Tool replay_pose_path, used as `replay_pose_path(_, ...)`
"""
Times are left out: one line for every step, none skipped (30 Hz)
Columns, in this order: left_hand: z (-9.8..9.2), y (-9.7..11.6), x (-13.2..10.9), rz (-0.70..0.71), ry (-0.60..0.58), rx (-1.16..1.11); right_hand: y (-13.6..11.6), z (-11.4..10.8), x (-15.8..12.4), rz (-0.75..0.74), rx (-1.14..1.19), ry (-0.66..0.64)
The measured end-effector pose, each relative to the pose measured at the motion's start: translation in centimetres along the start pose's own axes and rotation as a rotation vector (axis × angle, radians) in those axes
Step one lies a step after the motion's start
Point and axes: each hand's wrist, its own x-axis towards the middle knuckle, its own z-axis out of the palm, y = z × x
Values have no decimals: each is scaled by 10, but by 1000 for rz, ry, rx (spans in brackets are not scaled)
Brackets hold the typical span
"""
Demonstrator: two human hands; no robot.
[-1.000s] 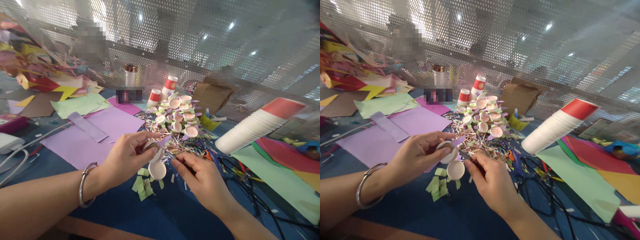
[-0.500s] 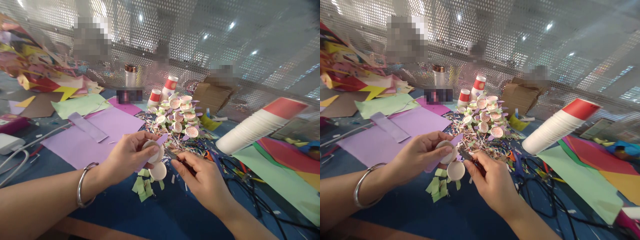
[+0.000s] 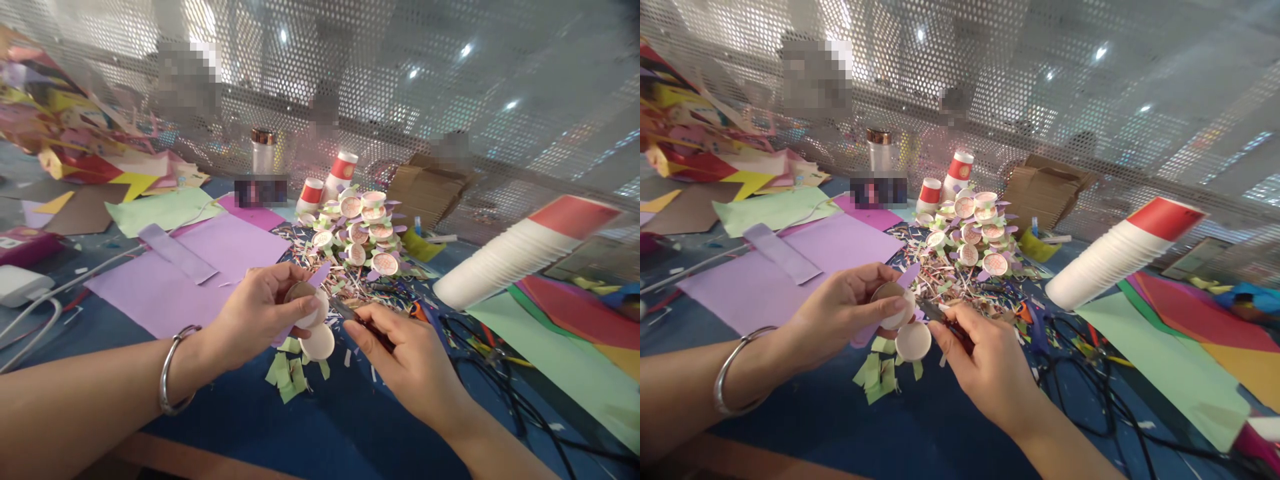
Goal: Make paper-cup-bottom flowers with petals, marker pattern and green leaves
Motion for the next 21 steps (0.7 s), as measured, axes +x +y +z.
replay_pose_path(0, -1, 0, 3, -2, 11, 0, 0, 0, 3, 0, 0)
replay_pose_path(-1, -2, 0, 9, -5, 18, 1, 0, 0, 6, 2, 0)
replay_pose_path(-1, -2, 0, 13, -10, 22, 1, 0, 0, 10, 4, -3)
replay_pose_path(-1, -3, 0, 17, -12, 17, 1, 0, 0, 14, 10, -7)
replay_pose_path(-1, -3, 0, 20, -18, 1, 2, 0, 0, 19, 16, -13)
replay_pose_path(-1, -4, -1, 22, -26, -27, 2, 0, 0, 20, 23, -18)
replay_pose_path(0, -4, -1, 21, -40, -65, 1, 1, 1, 18, 31, -21)
replay_pose_path(1, -4, -2, 19, -60, -109, 1, 1, 1, 13, 38, -21)
replay_pose_path(2, -4, -2, 19, -82, -150, 0, 1, 1, 6, 41, -20)
replay_pose_path(2, -4, -3, 20, -102, -185, 0, 1, 1, -2, 41, -19)
replay_pose_path(3, -4, -3, 20, -119, -207, -1, 1, 1, -11, 39, -17)
replay_pose_path(4, -5, -4, 17, -124, -221, -2, 1, 1, -19, 34, -14)
replay_pose_path(4, -5, -5, 13, -123, -227, -2, 1, 1, -29, 28, -10)
replay_pose_path(4, -6, -6, 5, -117, -231, -3, 1, 0, -41, 21, -5)
replay_pose_path(5, -6, -6, -8, -112, -236, -3, 1, 0, -57, 14, 4)
replay_pose_path(5, -6, -7, -22, -109, -244, -3, 1, 0, -73, 3, 15)
replay_pose_path(5, -6, -8, -35, -108, -253, -3, 1, 0, -88, -11, 27)
replay_pose_path(6, -6, -8, -42, -110, -265, -3, 1, 0, -103, -25, 39)
replay_pose_path(6, -5, -9, -44, -114, -279, -3, 1, -1, -115, -36, 48)
replay_pose_path(7, -4, -10, -45, -118, -293, -3, 1, -1, -125, -43, 55)
replay_pose_path(7, -3, -10, -48, -122, -308, -3, 1, -1, -133, -46, 61)
